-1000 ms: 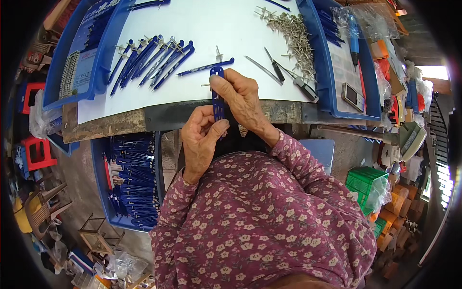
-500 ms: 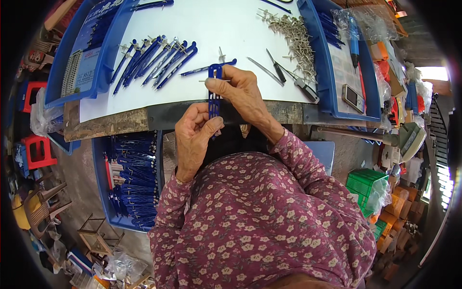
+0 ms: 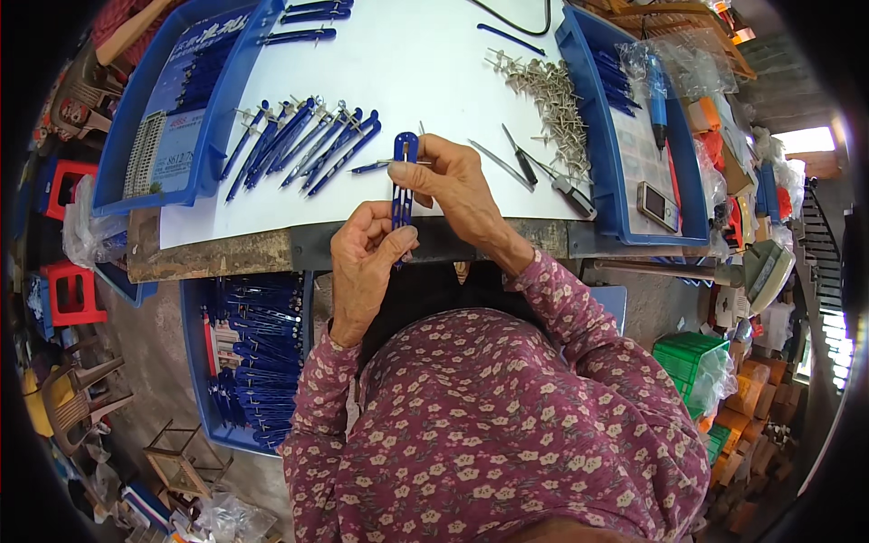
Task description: Assembling small metal clips onto blue plastic pen bodies and organizing them on a workbench.
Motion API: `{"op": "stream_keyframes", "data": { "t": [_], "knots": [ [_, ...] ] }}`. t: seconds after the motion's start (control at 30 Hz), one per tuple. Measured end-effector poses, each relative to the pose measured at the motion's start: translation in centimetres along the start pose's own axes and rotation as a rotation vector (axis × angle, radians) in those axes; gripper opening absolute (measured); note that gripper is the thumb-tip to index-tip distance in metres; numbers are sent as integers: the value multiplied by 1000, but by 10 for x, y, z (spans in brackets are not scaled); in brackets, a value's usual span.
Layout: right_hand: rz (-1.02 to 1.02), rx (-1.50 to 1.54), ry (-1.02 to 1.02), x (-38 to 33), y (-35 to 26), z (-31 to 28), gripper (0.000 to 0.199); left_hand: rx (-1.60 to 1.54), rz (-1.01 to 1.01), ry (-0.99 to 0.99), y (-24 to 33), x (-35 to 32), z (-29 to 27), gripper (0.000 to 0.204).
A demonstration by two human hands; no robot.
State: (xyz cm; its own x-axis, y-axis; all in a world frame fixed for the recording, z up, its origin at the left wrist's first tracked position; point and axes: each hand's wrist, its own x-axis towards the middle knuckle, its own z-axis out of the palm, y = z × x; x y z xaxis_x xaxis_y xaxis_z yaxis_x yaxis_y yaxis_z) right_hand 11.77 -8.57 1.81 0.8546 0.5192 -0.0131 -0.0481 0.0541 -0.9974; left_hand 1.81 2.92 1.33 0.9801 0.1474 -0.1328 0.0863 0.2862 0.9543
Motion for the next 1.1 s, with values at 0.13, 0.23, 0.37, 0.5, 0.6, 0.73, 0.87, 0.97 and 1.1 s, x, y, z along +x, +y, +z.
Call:
{"op": "stream_keyframes", "data": {
  "t": [0.13,0.23,0.37,0.5,0.6,0.73,0.87,0.97,1.1],
  "knots": [
    [37,142,8,2,1,4,22,8,-4,-8,-1,2,0,20],
    [15,108,40,3,1,6,26,5,-33,-14,-1,2,1,21],
    [30,95,28,4,-1,6,33,33,-18,9,-2,2,2,21],
    [31,29,-26,8,0,3,34,35,48,33,-9,6,0,20],
    [-34,-127,-61,12,4,-2,31,41,50,36,-8,9,-1,19],
    [-68,-118,-45,14,-3,0,30,31,83,41,-7,13,-2,19],
    [-57,-85,-42,18,-6,0,32,36,96,48,-6,17,-4,19],
    [-245,-275,92,19,-6,1,34,7,129,72,-1,23,-4,18],
    [-664,-893,97,22,-23,-5,38,8,104,66,7,30,-11,18]
  ]
}}
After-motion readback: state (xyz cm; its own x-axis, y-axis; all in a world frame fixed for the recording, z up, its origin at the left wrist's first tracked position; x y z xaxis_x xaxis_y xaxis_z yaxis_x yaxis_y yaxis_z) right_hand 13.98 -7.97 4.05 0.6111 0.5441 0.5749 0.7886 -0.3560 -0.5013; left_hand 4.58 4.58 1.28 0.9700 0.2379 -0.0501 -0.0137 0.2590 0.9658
